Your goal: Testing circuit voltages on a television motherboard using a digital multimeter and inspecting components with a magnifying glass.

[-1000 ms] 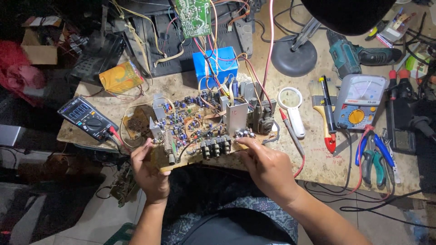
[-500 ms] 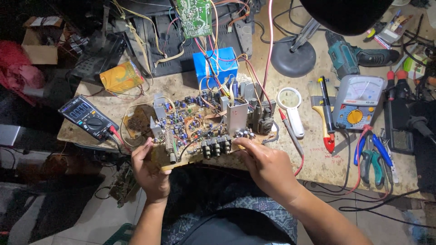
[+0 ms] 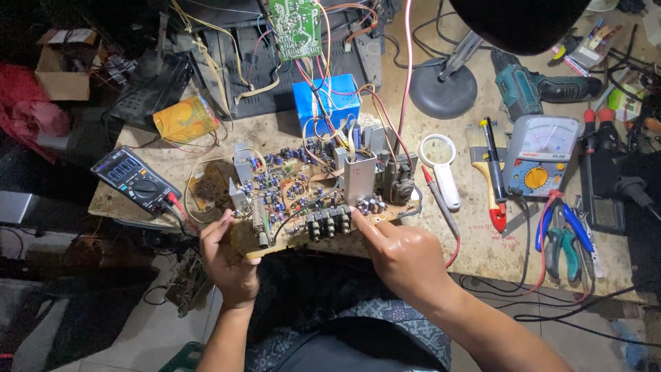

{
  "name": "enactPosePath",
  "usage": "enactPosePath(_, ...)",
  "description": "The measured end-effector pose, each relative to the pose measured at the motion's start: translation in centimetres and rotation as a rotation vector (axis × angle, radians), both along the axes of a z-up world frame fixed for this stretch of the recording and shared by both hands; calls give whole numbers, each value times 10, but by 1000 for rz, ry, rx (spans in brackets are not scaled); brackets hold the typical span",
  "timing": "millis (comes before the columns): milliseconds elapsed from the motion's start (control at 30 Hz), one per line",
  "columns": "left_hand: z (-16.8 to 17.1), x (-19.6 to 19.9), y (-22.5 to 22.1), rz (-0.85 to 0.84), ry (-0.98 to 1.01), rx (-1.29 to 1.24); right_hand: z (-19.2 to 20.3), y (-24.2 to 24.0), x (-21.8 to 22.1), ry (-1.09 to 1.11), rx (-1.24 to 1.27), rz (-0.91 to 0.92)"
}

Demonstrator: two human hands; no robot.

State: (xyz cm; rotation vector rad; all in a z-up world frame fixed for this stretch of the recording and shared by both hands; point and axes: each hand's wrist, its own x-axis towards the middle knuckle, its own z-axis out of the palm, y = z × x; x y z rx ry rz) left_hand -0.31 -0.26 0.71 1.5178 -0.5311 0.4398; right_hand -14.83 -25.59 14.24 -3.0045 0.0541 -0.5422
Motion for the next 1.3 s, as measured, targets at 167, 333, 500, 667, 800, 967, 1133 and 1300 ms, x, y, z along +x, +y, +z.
enactPosePath(167,4,1,-1,16,-26,16,-8,-6,-1,41,-109,32)
enactPosePath(333,-3,5,0,9,-30,15,-4,-7,-1,51,-113,39)
enactPosePath(500,-1,4,0,11,-41,30,-6,-7,0,-2,-141,48)
enactPosePath(667,5,2,-2,19,-51,31,-9,-9,-1,29,-116,52)
enactPosePath(800,4,2,-1,31,-47,38,-13,-9,-2,25,-129,52)
enactPosePath(967,3,2,0,25,-45,53,-11,-9,-2,32,-118,43)
enactPosePath(1133,9,4,-1,33,-46,44,-4,-8,2,-30,3,27)
enactPosePath(1300,9,3,-4,37,-50,20,-2,-17,3,-54,168,-9)
